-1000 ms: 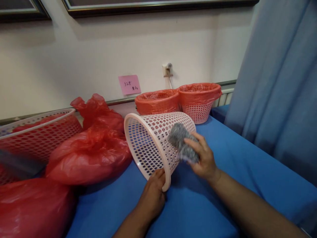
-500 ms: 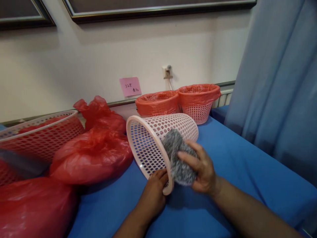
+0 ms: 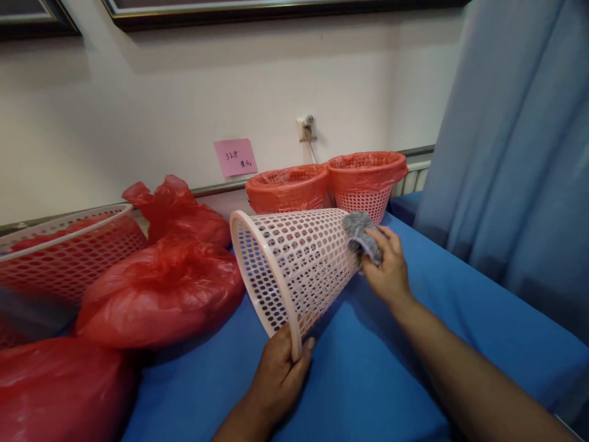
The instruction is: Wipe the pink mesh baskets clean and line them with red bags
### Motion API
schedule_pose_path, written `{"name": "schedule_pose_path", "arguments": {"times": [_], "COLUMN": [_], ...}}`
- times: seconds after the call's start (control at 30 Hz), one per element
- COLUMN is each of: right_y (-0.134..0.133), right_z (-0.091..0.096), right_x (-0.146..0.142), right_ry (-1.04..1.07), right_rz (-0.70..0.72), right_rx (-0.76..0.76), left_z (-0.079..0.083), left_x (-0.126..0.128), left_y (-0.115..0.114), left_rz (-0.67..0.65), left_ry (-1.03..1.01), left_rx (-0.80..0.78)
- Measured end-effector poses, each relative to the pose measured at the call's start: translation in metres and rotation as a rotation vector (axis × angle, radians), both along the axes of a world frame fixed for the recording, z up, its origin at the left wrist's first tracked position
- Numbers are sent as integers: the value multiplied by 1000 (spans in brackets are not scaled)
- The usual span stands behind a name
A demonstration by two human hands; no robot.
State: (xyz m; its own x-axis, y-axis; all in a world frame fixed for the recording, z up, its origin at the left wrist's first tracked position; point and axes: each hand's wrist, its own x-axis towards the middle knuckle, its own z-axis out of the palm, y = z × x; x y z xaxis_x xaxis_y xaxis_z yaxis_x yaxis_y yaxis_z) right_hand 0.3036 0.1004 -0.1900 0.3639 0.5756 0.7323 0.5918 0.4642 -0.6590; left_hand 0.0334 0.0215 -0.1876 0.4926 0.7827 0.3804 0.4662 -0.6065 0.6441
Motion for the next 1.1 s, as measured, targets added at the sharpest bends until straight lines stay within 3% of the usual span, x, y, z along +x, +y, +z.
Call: {"name": "schedule_pose_path", "arguments": {"times": [0.07,0.13,0.23,0.4,0.47,0.53,0.63,0.7,0.77,0.83,0.9,1.0,1.1], "right_y": [22,31,11,-54,-60,-47,-5,18,26,14,-12,-52,-69], "right_z": [-6,-8,-1,15,16,11,-1,-7,-6,2,13,27,30], "right_x": [18,26,10,-34,-39,-32,-7,12,21,17,2,-22,-33], "right_ry": [161,216,52,-352,-391,-333,-103,49,101,25,-133,-356,-462], "right_rz": [-115,-126,31,439,494,421,139,-26,-97,-62,55,265,409], "right_rx": [-187,-243,-47,323,381,325,74,-119,-203,-119,76,319,419], "left_z": [0,-3,-11,-14,-10,-7,-7,-14,-25,-33,-34,-21,-8], "left_x": [0,1,0,2,3,3,1,-2,-5,-5,-2,5,8], "left_y": [1,3,8,12,11,11,12,13,15,16,15,8,-1], "left_rz": [-34,-52,-36,-31,-37,-32,-37,-52,-73,-78,-71,-56,-42], "left_ry": [60,116,183,188,187,206,253,290,318,336,355,329,154], "left_rx": [25,41,53,38,34,36,53,65,87,111,109,57,45]}}
